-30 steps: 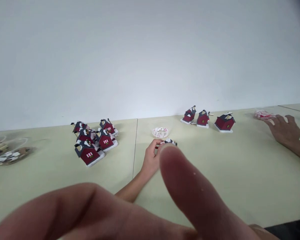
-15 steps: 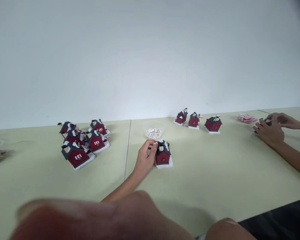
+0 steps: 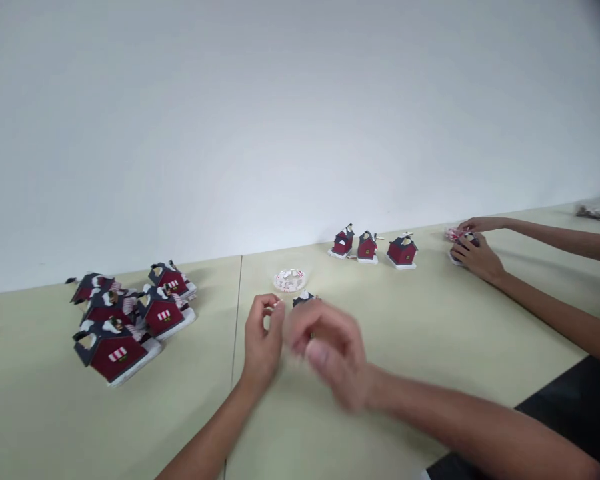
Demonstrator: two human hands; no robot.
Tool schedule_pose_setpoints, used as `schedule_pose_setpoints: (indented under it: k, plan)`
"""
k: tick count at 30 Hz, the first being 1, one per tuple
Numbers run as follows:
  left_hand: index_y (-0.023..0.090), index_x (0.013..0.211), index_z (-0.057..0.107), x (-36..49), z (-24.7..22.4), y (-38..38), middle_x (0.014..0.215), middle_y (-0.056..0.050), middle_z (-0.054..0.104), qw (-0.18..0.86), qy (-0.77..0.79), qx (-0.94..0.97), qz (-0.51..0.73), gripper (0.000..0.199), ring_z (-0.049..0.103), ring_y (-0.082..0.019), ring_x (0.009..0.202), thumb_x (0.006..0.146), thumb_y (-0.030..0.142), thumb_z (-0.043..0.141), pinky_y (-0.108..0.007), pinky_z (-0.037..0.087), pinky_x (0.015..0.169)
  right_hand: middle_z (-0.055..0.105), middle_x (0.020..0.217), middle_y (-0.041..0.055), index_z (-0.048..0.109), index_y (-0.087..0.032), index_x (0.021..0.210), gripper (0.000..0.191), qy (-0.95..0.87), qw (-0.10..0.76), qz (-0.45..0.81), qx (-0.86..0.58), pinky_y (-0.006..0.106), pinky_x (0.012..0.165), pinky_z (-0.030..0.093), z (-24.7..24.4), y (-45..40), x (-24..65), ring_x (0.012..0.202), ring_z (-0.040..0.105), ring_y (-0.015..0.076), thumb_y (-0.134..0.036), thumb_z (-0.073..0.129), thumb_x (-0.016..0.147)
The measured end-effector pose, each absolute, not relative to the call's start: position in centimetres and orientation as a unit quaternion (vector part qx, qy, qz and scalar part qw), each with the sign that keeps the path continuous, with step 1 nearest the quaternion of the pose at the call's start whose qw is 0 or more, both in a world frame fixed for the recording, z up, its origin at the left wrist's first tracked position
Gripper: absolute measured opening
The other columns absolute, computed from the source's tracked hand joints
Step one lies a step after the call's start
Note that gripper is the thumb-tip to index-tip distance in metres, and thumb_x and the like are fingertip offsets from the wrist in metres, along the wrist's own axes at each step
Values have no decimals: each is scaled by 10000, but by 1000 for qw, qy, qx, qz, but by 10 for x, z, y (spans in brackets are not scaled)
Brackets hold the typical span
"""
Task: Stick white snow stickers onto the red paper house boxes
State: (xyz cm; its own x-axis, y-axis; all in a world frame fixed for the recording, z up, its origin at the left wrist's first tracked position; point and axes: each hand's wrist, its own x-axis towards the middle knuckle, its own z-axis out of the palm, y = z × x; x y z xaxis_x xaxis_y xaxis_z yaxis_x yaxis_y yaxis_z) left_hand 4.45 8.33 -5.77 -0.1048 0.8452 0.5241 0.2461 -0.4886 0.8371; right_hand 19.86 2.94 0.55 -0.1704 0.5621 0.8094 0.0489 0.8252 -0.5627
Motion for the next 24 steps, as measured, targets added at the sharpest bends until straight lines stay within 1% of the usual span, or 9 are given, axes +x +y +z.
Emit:
schedule_pose_setpoints:
  k: [1, 3, 4, 6, 9, 13, 17, 19, 24]
  plan:
    - [207, 814, 529, 40, -56, 80, 810, -8, 591, 246, 446, 619, 597, 230, 562, -168, 798, 950, 392, 514, -280, 440, 746, 563, 733, 22, 577, -247, 920, 289, -731, 634, 163, -193, 354, 628, 523, -5, 46, 205, 659, 568, 191, -483, 426, 991]
    - [199, 740, 516, 32, -54, 73, 701, 13, 539, 238, 456, 624, 588, 301, 515, -148, 710, 972, 389, 485, -264, 408, 689, 613, 952, 87, 574, -235, 1059, 271, -741, 633, 51, -216, 434, 830, 527, -25, 84, 230, 922, 609, 247, -476, 519, 948]
    - [197, 714, 507, 28, -53, 69, 672, 19, 524, 234, 460, 622, 588, 326, 496, -140, 677, 977, 386, 479, -260, 392, 663, 608, 1103, 125, 545, -228, 1185, 393, -763, 604, 31, -228, 483, 929, 499, -36, 100, 243, 1071, 588, 282, -515, 559, 917]
    - [193, 683, 502, 23, -53, 64, 645, 23, 512, 239, 464, 626, 580, 353, 479, -131, 643, 983, 377, 471, -255, 377, 635, 473, 1415, 181, 410, -220, 1398, 701, -805, 540, 54, -240, 551, 1096, 389, -55, 124, 263, 1339, 448, 337, -618, 603, 855]
    - [187, 648, 515, 23, -54, 63, 632, 15, 523, 255, 465, 648, 547, 391, 490, -127, 627, 987, 374, 458, -255, 379, 623, 241, 1612, 172, 226, -237, 1532, 947, -849, 460, 120, -230, 551, 1190, 276, -73, 132, 271, 1500, 238, 342, -665, 652, 802]
    - [177, 633, 595, 29, -58, 65, 624, 4, 552, 256, 457, 695, 493, 393, 503, -125, 598, 961, 378, 514, -261, 377, 601, 193, 1643, 152, 165, -253, 1569, 945, -860, 417, 168, -239, 512, 1211, 262, -77, 122, 264, 1525, 197, 314, -532, 698, 841]
    - [184, 528, 429, 36, -64, 63, 572, 8, 549, 291, 452, 679, 499, 464, 498, -113, 560, 927, 361, 585, -251, 378, 575, 400, 1546, 152, 193, -254, 1569, 836, -869, 380, 191, -251, 468, 1125, 406, -76, 119, 264, 1405, 429, 295, -454, 653, 899]
    - [193, 547, 367, 38, -67, 62, 550, 20, 528, 318, 451, 661, 509, 474, 482, -107, 546, 914, 367, 611, -244, 388, 575, 495, 1468, 146, 213, -259, 1566, 783, -872, 373, 179, -259, 457, 1064, 458, -77, 119, 264, 1311, 518, 288, -435, 622, 922]
    - [206, 691, 403, 40, -68, 63, 560, 61, 457, 359, 457, 626, 521, 378, 439, -93, 525, 897, 418, 638, -215, 355, 519, 526, 1426, 155, 171, -247, 1585, 802, -872, 377, 143, -276, 466, 1035, 465, -77, 118, 260, 1267, 533, 295, -441, 600, 935]
